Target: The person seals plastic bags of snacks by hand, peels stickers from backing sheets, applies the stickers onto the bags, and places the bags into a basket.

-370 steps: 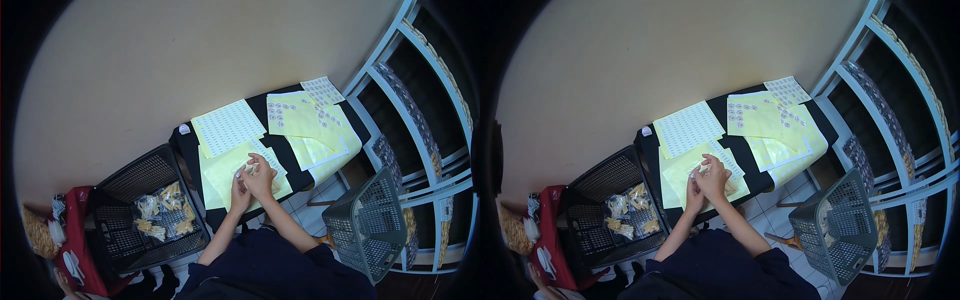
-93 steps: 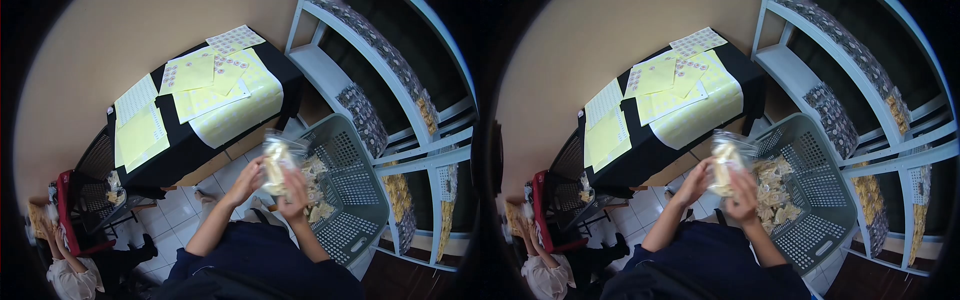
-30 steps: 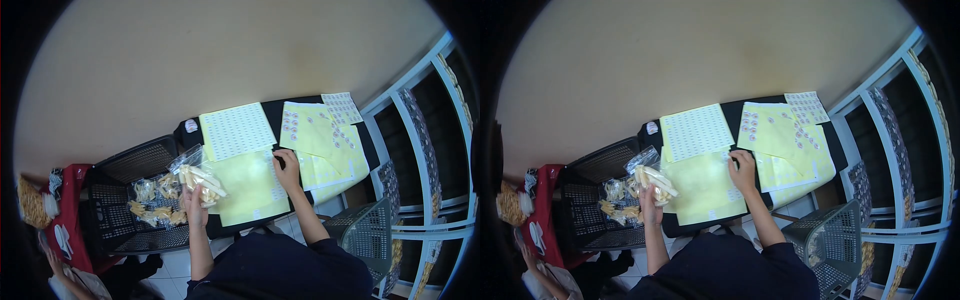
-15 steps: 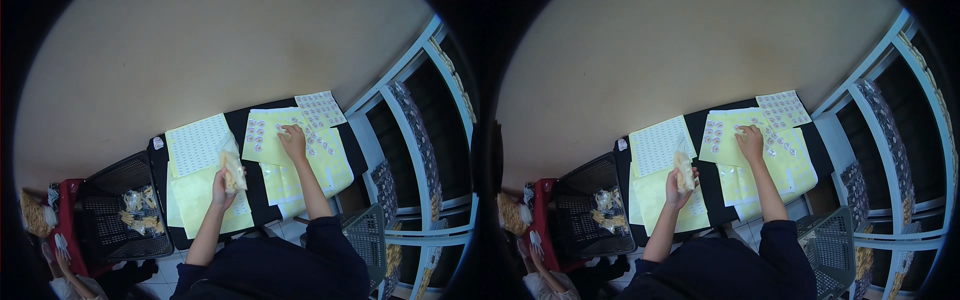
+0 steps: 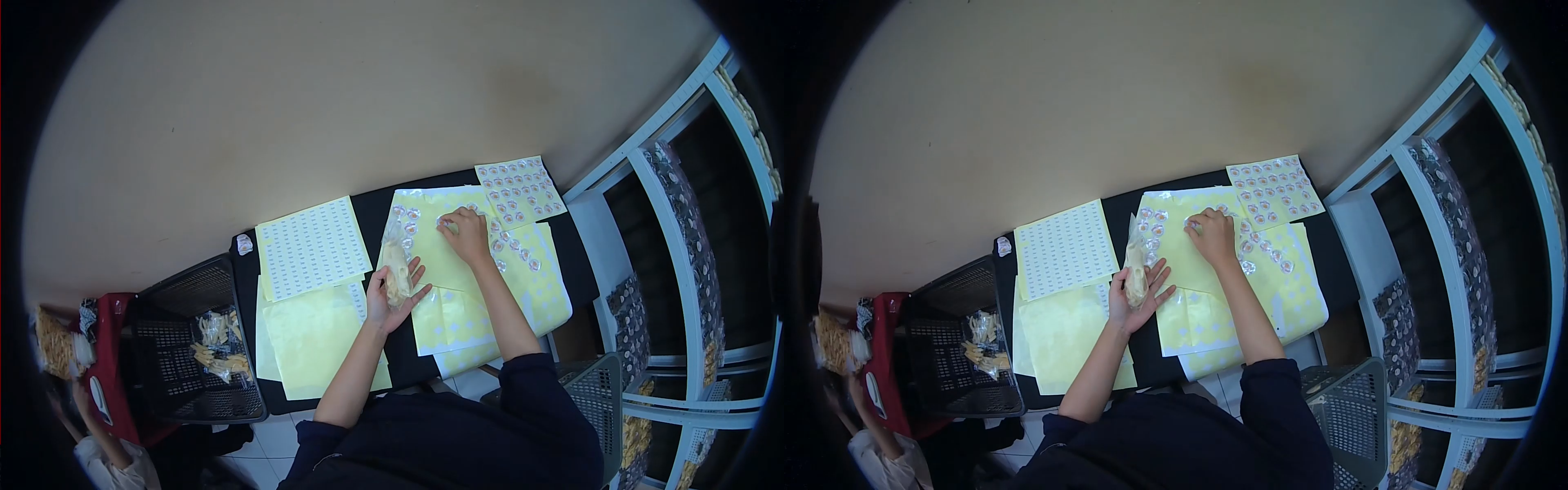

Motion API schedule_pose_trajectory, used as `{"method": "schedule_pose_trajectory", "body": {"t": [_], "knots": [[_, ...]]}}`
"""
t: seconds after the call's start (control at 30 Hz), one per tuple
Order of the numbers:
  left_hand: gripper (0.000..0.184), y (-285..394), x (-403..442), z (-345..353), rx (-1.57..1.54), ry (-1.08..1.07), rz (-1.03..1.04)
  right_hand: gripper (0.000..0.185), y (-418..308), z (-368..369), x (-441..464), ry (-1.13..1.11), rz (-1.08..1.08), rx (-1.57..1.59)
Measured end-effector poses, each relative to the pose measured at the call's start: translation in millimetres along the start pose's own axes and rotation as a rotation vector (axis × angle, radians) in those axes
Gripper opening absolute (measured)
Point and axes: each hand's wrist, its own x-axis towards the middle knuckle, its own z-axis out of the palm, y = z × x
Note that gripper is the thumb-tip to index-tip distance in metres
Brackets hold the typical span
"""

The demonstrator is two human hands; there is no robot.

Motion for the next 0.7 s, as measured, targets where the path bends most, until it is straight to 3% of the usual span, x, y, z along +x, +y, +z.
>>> {"method": "schedule_pose_trajectory", "body": {"t": [0.23,0.7], "knots": [[0.054,-5.5,-0.1,3.1,0.099,0.022,0.024,0.009,2.5,3.0,2.5,0.014,-0.054,-0.048],[0.055,-3.2,5.6,1.6,0.079,0.098,-0.017,0.011,9.3,5.8,12.6,-0.106,0.067,0.076]]}}
